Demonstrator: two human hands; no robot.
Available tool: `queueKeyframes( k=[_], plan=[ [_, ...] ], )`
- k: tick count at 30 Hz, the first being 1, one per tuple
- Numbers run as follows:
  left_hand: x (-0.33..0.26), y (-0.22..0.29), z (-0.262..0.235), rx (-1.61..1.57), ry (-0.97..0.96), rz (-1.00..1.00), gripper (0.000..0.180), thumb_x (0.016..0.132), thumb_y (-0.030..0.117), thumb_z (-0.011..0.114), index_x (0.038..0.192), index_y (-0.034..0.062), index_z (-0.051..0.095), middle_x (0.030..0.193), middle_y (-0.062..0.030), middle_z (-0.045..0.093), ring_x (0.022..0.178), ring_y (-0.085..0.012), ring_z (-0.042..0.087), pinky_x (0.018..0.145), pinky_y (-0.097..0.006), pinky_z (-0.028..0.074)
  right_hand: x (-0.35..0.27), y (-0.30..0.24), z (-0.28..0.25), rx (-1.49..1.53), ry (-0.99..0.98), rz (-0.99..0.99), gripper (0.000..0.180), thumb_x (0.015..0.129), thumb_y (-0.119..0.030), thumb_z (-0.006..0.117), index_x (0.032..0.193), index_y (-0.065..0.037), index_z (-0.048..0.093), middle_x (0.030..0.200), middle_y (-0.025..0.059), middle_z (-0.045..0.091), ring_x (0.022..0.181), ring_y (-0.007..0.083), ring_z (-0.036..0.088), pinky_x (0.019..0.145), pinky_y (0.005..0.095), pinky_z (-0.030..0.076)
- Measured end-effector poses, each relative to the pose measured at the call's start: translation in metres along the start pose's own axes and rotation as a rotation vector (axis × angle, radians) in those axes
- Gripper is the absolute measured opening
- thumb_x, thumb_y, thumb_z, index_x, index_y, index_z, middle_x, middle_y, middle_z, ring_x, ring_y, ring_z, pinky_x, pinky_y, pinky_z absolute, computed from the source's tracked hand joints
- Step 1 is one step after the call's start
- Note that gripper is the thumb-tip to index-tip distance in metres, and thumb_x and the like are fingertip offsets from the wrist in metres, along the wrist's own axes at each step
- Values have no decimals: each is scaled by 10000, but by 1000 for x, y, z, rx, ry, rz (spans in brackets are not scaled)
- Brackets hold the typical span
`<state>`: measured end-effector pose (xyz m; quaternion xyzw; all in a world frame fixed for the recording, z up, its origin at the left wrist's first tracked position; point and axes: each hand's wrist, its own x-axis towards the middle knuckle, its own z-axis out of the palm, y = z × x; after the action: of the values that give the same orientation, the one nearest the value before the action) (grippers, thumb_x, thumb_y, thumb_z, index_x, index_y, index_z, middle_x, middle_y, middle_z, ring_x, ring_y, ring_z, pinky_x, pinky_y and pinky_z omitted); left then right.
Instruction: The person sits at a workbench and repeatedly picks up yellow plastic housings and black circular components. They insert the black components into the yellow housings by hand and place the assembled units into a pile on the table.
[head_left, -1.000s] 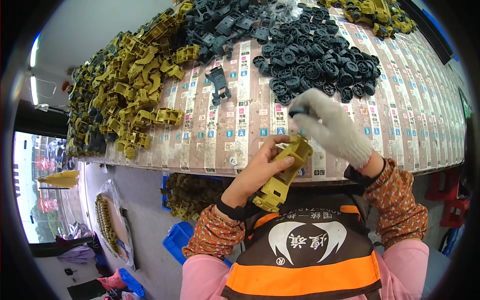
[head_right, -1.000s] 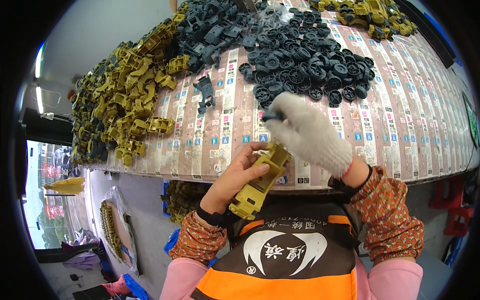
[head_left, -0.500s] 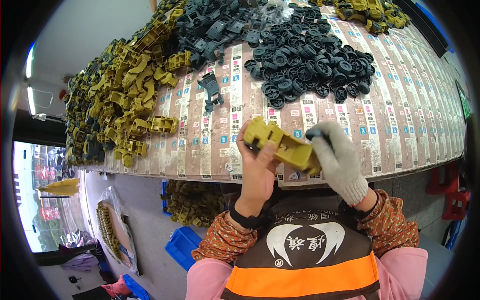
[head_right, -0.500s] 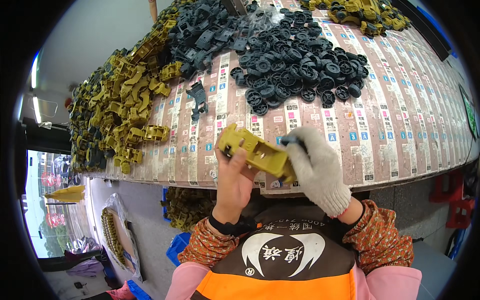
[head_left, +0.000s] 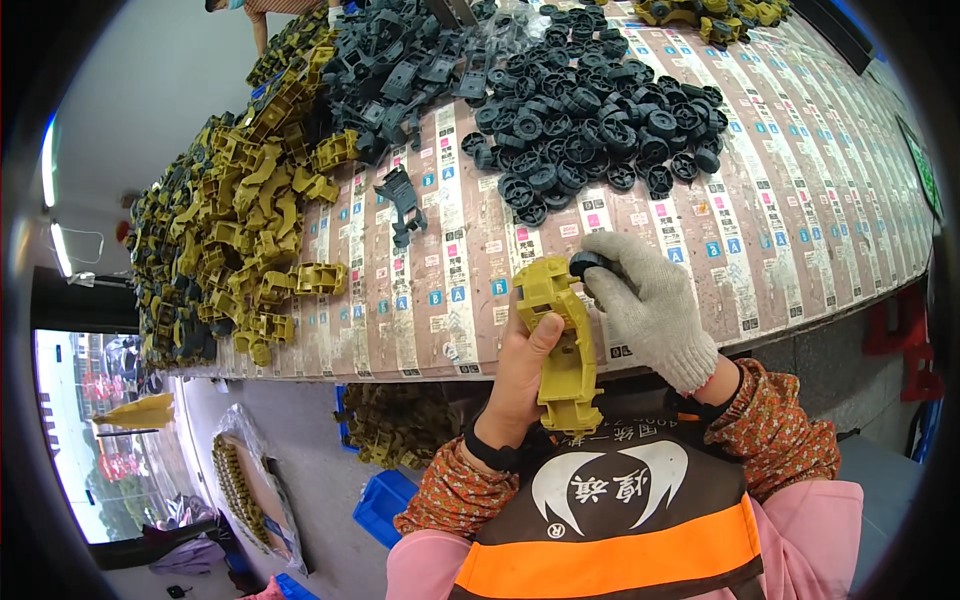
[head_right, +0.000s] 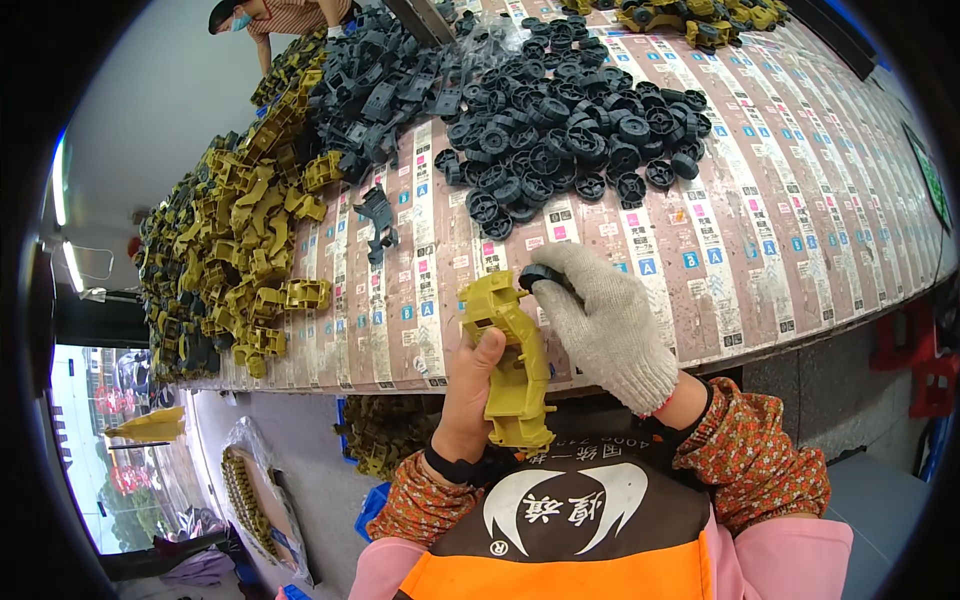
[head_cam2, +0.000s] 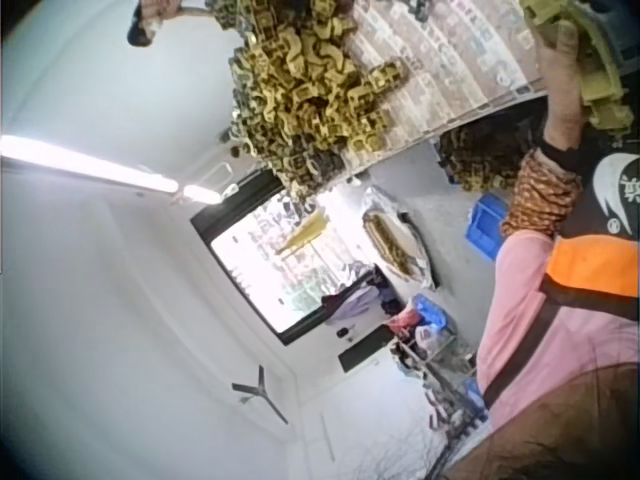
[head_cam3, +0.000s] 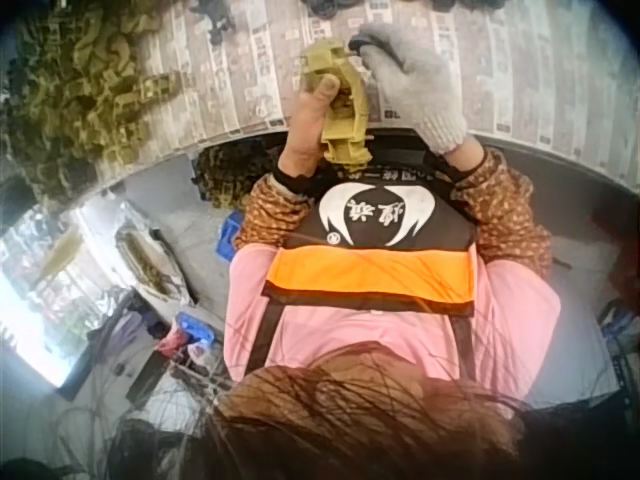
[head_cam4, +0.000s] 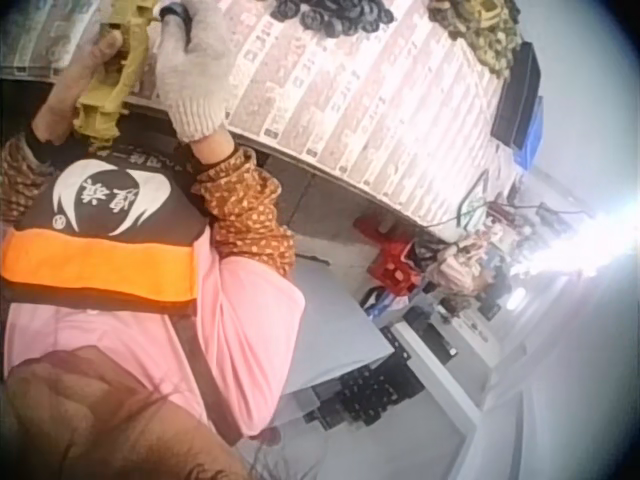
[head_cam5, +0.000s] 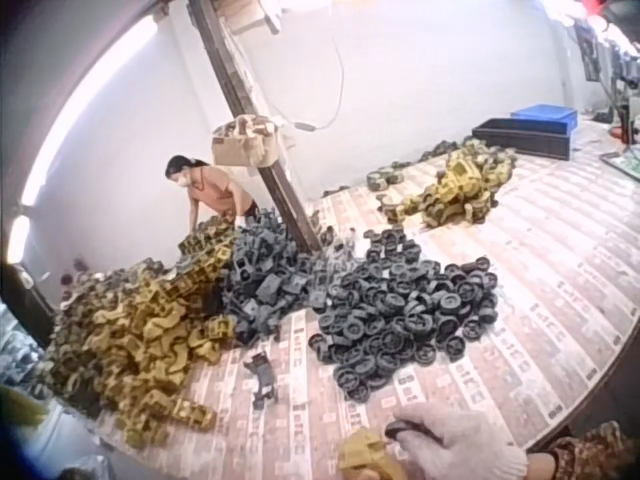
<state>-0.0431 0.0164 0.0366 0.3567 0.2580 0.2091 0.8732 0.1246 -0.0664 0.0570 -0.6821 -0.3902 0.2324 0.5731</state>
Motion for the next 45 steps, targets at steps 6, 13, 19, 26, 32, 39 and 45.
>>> queueKeyframes(
  k=[6,13,19,26,32,39,45],
  plan=[
    [5,-8,-2,60,51,67,721,1015,257,744,1580,147,309,1342,-74,580,1171,-187,621,965,-367,574,-7,-7,0,46,-62,80,325,974,-103,667,1277,13,659,1012,190,737,891,266,750,801,354,581],
    [9,-12,0,307,12,190,783,1024,178,718,1623,148,214,1420,-100,531,1250,-194,571,1079,-360,484,-10,-4,-4,-134,-67,-91,330,941,-47,636,1266,8,658,983,232,731,867,381,745,765,428,585],
    [8,-8,-2,514,-132,204,842,1020,167,718,1623,164,130,1416,-122,508,1259,-208,556,1086,-366,461,-10,-7,-17,-281,-174,-135,328,882,9,615,1207,19,660,971,229,707,888,380,738,746,391,566],
    [17,-7,0,570,-176,169,825,1001,143,736,1617,156,186,1408,-120,515,1250,-200,558,1075,-358,473,7,-9,-34,-249,-289,64,281,872,-67,580,1122,9,684,900,240,708,816,435,715,731,462,565],
    [26,-1,-2,237,38,96,762,998,223,761,1602,142,303,1366,-66,586,1216,-190,603,1042,-366,524,86,20,-85,-832,119,44,268,953,-294,656,1030,-38,679,990,215,727,953,422,717,827,505,566],
    [22,10,-3,67,173,166,456,1065,339,660,1428,114,501,1172,-41,652,994,-151,683,812,-320,610,96,32,-79,-1027,73,-91,235,932,-265,696,1030,-53,671,1067,178,704,967,402,694,835,502,561],
    [24,17,-12,-40,207,267,404,1083,442,602,1318,113,585,1080,-18,678,926,-124,688,757,-285,588,51,3,-60,-391,-200,-58,201,897,-114,717,1080,-53,662,943,166,718,882,341,727,783,426,571]
  ],
)
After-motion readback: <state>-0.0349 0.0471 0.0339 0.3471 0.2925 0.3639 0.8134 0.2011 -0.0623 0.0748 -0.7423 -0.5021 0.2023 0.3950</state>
